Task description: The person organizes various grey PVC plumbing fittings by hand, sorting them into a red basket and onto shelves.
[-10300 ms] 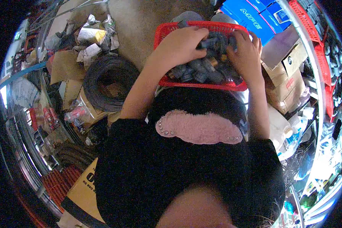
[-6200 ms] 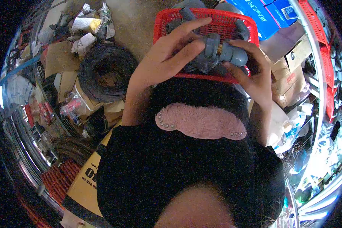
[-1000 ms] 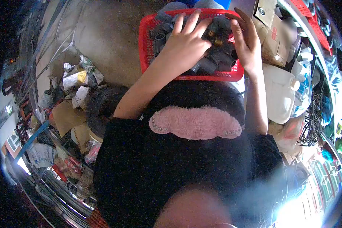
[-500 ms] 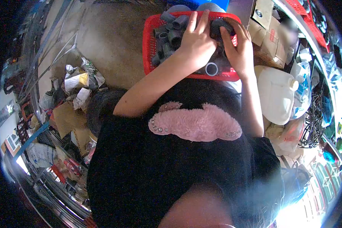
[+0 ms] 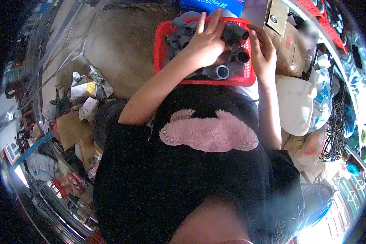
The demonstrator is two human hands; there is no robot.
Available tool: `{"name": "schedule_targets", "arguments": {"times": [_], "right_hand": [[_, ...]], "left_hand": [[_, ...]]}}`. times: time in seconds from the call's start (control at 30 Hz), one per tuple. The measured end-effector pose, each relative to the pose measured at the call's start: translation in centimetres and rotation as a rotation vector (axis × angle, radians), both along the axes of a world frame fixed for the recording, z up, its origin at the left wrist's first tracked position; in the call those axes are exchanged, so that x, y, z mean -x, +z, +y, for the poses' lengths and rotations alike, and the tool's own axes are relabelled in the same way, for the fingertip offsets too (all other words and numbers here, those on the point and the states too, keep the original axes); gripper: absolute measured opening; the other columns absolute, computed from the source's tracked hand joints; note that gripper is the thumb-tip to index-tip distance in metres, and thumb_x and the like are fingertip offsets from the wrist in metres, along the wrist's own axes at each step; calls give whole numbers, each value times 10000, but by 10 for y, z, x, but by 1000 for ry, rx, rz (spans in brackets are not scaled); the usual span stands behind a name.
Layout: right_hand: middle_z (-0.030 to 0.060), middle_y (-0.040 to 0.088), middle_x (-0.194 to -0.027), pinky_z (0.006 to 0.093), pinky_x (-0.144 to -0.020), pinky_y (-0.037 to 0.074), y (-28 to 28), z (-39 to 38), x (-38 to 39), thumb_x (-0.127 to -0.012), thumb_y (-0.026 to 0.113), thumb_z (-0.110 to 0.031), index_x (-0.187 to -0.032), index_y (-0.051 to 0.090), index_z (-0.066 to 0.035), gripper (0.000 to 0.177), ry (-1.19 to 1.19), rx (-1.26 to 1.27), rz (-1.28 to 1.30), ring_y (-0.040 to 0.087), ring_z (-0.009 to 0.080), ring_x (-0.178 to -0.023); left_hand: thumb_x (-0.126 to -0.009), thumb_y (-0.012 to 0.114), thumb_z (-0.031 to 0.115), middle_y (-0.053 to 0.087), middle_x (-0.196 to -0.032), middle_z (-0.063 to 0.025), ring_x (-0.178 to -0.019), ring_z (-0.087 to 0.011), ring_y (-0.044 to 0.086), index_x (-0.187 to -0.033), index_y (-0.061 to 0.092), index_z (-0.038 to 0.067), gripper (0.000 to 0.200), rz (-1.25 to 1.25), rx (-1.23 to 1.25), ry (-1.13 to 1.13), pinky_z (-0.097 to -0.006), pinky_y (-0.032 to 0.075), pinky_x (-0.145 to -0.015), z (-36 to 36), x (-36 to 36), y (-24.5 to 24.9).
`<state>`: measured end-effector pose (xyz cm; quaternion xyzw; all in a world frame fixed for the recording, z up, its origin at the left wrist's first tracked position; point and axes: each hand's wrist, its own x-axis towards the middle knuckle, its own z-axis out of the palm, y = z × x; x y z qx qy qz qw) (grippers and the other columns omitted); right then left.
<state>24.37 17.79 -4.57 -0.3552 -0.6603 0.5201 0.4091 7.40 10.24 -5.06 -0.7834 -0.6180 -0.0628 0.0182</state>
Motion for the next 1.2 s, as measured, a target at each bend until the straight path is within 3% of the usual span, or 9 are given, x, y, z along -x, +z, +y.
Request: {"name": "schedule_targets", "arguments": {"times": [0.1, 0.33, 0.47, 0.67, 0.73, 0.87, 1.0, 1.1, 1.2], "right_hand": [[79, 658, -994, 254, -812, 479, 1, -2, -7, -976, 567, -220, -1135, 621, -5, 273, -6, 18, -10, 600, 107, -896], [113, 665, -993, 292, -824, 485, -1, -6, -18, -969, 577, -251, -1122, 629, -3, 296, 13, -53, -106, 615, 144, -912], [138, 671, -992, 302, -833, 482, 1, -6, -18, -977, 561, -264, -1122, 627, 6, 313, 40, -155, -171, 622, 165, -928], [84, 635, -1123, 267, -929, 436, 17, -6, -18, -1014, 491, -263, -1189, 602, 9, 341, 99, 190, -103, 555, 111, -1041], [101, 647, -1095, 280, -919, 441, 10, -5, -17, -1007, 504, -267, -1171, 614, 4, 336, 84, 115, -182, 571, 135, -1026], [132, 667, -1039, 324, -912, 440, 14, -9, -14, -989, 526, -259, -1138, 637, -19, 303, 141, -279, -410, 596, 217, -1003], [127, 662, -1065, 369, -942, 419, 11, -13, -9, -979, 527, -235, -1127, 646, -45, 269, 233, -370, -419, 581, 285, -1030], [135, 657, -1094, 347, -946, 426, 20, -21, -10, -989, 514, -235, -1135, 639, -35, 278, 198, -303, -364, 592, 248, -1043], [126, 655, -1116, 319, -949, 431, 20, -25, -13, -1007, 485, -243, -1151, 628, -19, 302, 165, -133, -255, 592, 193, -1058]], "left_hand": [[-657, 746, 327, 407, -1410, -227, -1442, -437, 70, -785, 748, 126, 238, 109, 24, -3, -718, 12, -1077, 1, 2, 0], [-581, 774, 488, 387, -1432, -220, -1441, -448, 17, -847, 770, 156, 426, -139, 259, 3, -683, -52, -1087, -3, 7, 25], [-617, 755, 467, 358, -1471, -182, -1430, -478, 16, -855, 763, 159, 389, -280, 226, -26, -672, -38, -1093, -7, 18, 22], [-704, 733, 390, 339, -1496, -111, -1413, -496, 58, -898, 735, 162, 299, -460, 249, -130, -624, 43, -1120, -8, 34, 21], [-733, 721, 360, 340, -1494, -103, -1411, -482, 86, -902, 728, 169, 255, -574, 325, -200, -595, 75, -1133, -9, 42, 34], [-841, 665, 364, 314, -1518, -94, -1423, -474, 58, -955, 722, 219, 193, -367, 273, -239, -583, 84, -1141, -8, 49, 38], [-789, 712, 471, 323, -1511, -107, -1419, -492, 57, -1010, 704, 205, 346, -471, 375, -150, -608, 103, -1129, -24, 42, 38], [-735, 746, 492, 305, -1519, -116, -1423, -490, 36, -1034, 693, 180, 435, -289, 325, -70, -619, 100, -1126, -37, 32, 57], [-695, 778, 446, 474, -1351, -119, -1353, -406, 273, -940, 696, 111, 423, -362, 159, -117, -540, 225, -1105, -38, 30, 54]]}}
